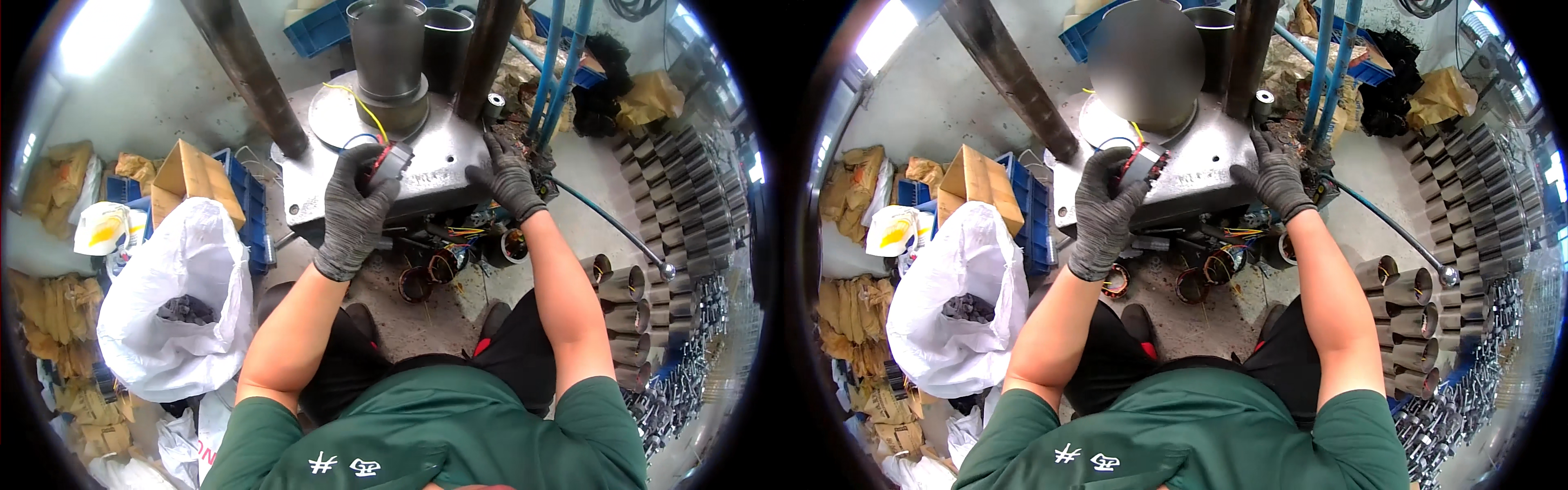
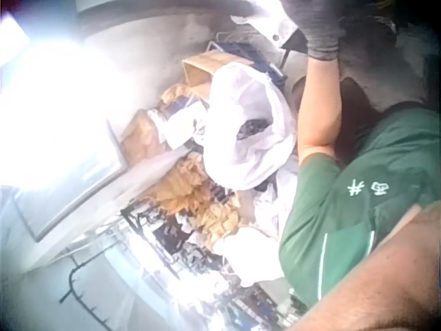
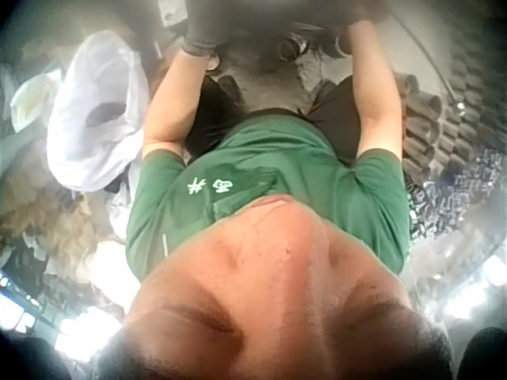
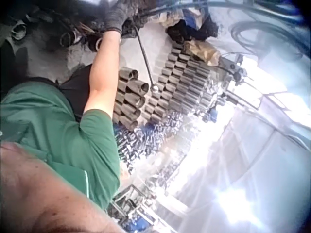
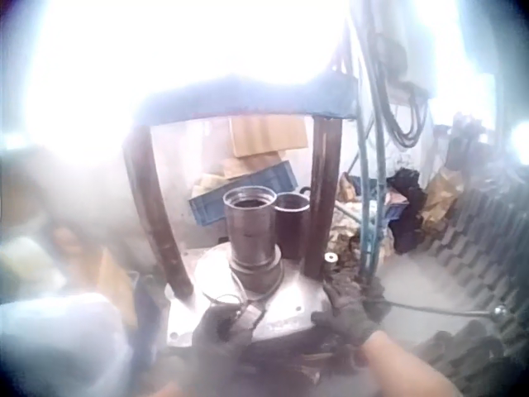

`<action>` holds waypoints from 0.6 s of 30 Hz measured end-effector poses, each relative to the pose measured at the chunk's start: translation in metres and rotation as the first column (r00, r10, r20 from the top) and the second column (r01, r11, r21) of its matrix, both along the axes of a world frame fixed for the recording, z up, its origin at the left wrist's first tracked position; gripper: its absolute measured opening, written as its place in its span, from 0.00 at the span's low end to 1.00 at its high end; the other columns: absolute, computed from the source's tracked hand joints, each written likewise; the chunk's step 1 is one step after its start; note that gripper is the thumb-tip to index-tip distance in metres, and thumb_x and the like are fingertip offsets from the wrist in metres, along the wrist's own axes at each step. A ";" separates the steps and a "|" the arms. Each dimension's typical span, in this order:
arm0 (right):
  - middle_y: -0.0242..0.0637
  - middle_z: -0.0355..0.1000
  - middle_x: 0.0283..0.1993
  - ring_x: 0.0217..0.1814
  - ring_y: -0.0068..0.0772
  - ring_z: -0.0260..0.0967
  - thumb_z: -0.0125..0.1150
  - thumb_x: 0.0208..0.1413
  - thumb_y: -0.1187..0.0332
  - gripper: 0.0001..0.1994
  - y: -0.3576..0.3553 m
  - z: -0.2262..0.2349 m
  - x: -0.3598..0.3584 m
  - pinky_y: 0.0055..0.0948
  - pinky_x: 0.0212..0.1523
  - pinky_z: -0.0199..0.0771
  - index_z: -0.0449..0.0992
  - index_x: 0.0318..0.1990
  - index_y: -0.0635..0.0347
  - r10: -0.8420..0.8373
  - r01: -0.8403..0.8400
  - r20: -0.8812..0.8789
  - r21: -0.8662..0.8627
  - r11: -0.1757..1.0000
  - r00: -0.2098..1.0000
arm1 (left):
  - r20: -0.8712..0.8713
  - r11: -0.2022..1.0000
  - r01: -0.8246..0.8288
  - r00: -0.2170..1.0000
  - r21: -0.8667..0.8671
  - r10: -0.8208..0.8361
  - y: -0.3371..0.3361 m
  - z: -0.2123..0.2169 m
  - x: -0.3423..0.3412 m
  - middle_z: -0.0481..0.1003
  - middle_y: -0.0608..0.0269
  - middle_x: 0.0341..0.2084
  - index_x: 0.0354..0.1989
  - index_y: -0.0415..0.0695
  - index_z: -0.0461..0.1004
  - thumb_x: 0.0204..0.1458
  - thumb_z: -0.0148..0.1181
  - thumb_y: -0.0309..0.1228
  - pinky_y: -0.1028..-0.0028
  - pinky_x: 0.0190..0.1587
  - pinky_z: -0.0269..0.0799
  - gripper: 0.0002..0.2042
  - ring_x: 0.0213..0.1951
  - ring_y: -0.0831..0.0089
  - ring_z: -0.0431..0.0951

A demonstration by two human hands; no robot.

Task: The person assembles motors by placing a metal housing into a hydraulic press, inserting a wound stator, and using the press to secure the components together.

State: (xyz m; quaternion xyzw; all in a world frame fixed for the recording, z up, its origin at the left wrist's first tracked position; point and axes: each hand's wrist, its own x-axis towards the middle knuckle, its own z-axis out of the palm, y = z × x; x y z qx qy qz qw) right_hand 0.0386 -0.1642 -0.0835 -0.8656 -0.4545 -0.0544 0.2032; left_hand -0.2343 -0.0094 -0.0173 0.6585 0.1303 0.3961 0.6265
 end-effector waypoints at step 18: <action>0.34 0.73 0.53 0.52 0.27 0.72 0.77 0.50 0.58 0.46 -0.011 0.037 -0.121 0.34 0.58 0.76 0.55 0.74 0.49 0.690 0.187 -0.723 0.684 0.705 0.046 | 0.227 0.814 0.529 0.846 -0.240 -0.483 -0.039 0.012 0.004 0.72 0.55 0.60 0.66 0.39 0.64 0.58 0.64 0.25 0.65 0.65 0.68 0.27 0.62 0.66 0.72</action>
